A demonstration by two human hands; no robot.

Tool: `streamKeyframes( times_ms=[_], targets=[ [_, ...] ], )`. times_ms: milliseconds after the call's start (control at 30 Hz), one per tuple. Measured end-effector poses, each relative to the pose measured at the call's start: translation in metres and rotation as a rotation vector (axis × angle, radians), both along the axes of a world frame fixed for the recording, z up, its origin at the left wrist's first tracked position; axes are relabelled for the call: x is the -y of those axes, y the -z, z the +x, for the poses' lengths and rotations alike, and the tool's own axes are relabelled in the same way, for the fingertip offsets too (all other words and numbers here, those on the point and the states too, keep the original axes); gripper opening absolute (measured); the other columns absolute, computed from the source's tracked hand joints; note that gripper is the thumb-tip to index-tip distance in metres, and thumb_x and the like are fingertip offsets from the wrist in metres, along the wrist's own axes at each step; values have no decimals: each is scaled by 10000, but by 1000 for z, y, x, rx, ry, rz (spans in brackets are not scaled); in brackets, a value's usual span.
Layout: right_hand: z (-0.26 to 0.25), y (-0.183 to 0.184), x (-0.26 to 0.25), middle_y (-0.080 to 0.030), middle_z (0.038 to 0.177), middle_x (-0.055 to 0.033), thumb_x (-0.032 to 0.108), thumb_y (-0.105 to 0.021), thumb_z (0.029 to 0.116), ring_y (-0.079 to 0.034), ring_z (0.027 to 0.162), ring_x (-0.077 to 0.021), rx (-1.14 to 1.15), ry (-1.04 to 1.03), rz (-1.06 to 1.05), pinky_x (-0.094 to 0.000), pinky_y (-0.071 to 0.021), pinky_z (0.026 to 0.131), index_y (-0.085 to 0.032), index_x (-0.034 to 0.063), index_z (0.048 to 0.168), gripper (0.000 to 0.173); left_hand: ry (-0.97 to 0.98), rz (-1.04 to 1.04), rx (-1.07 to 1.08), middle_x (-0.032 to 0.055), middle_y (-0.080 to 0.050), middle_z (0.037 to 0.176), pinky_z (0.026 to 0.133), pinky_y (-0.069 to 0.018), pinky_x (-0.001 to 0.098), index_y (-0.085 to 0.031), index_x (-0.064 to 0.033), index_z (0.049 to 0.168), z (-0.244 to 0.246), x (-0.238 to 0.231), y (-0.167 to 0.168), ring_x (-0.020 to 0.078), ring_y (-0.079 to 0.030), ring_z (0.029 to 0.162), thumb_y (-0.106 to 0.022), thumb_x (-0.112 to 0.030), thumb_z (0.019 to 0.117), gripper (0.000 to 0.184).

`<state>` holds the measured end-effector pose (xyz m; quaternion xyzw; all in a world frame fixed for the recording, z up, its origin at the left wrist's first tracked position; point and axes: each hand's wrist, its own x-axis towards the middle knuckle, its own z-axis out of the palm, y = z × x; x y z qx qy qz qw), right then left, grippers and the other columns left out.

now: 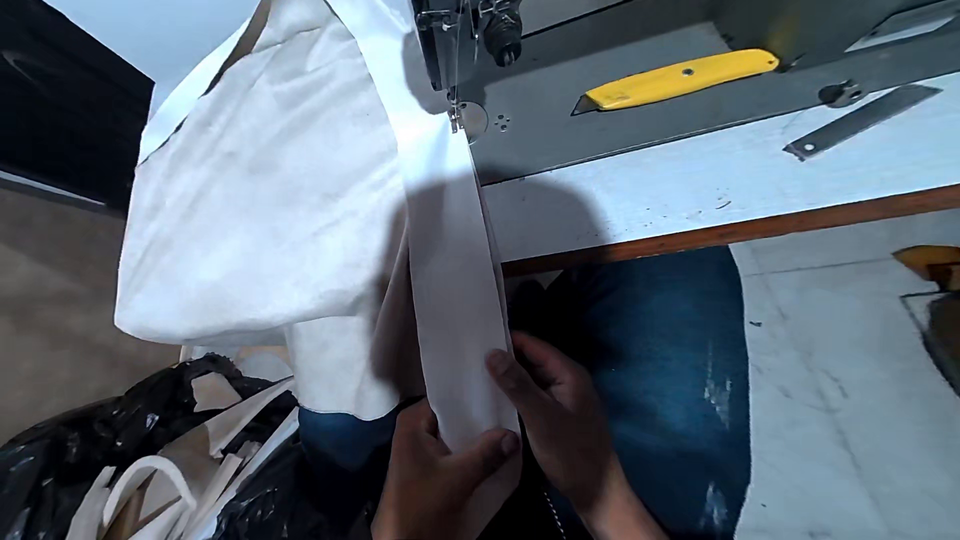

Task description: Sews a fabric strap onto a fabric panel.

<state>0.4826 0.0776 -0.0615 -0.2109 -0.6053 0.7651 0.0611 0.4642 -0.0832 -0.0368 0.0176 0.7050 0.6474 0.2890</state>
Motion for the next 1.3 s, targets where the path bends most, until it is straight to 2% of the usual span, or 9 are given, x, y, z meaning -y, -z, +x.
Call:
streamKeyframes(
  times_ms=[200, 300, 367, 500, 767, 867, 1000, 1167, 1300],
  targets=[
    [0, 3, -4, -728, 796, -10, 362, -676, 996, -703, 707, -143, 32, 15, 115, -302, -618, 624, -774, 127, 967, 256, 87, -259, -384, -17, -746, 816, 625, -635, 325, -752, -126, 946, -30, 26, -28, 119, -713, 692, -846, -300, 858, 217],
    [2, 4, -4, -713, 770, -14, 366, -681, 991, -684, 678, -138, 46, 22, 111, -298, -598, 601, -770, 119, 940, 267, 16, -404, -883, -26, -723, 1150, 895, -607, 360, -700, -186, 1169, -117, 58, -57, 130, -698, 1040, -675, -459, 972, 337],
    [2, 4, 0, -725, 785, -33, 333, -678, 997, -702, 696, -154, 29, 22, 82, -311, -619, 621, -768, 97, 954, 257, 204, -669, -982, 48, -449, 1582, 1208, -360, 525, -462, -178, 1534, -194, 77, -62, 239, -396, 1479, -491, -664, 983, 736],
    [-1, 3, 4, -727, 793, -39, 293, -685, 994, -704, 696, -162, 35, 46, 76, -323, -622, 622, -761, 86, 953, 225, 494, -1079, -1051, -15, -121, 1740, 1220, -87, 730, -227, -384, 1646, -308, 104, -41, 308, -42, 1603, -374, -857, 891, 903],
    [-1, 0, 9, -719, 779, -24, 226, -689, 995, -679, 663, -125, 76, 12, 74, -288, -594, 597, -755, 78, 962, 165, 596, -943, -1108, 3, -323, 1672, 1228, -227, 641, -444, -333, 1566, -355, 105, -56, 277, -247, 1558, -501, -790, 896, 812],
    [-2, 2, 9, -707, 764, -29, 180, -693, 991, -665, 648, -116, 45, 4, 86, -284, -585, 585, -744, 58, 944, 140, 308, -777, -1066, 96, -692, 1223, 1038, -504, 536, -729, -140, 1188, -353, 51, -78, 248, -639, 1185, -578, -549, 999, 474],
    [-3, 2, 15, -724, 776, -40, 115, -678, 987, -689, 674, -125, 17, 8, 75, -305, -607, 621, -742, 43, 931, 111, 153, -742, -997, 62, -707, 930, 817, -569, 513, -727, -117, 1041, -386, -52, -73, 208, -690, 864, -533, -610, 991, 532],
    [0, 4, 14, -744, 813, -13, 106, -682, 982, -707, 719, -94, 6, 29, 88, -298, -623, 671, -746, 53, 947, 90, 265, -939, -1009, 55, -512, 1522, 1174, -247, 703, -553, -215, 1446, -429, -113, -44, 276, -399, 1473, -458, -848, 854, 872],
    [0, 5, 13, -753, 834, -15, 115, -683, 983, -716, 739, -88, 20, 19, 52, -299, -630, 689, -754, 46, 967, 100, 492, -1071, -1033, 70, -236, 1708, 1187, -82, 763, -264, -212, 1645, -436, -112, -44, 335, -128, 1589, -301, -895, 868, 1035]
  ],
)
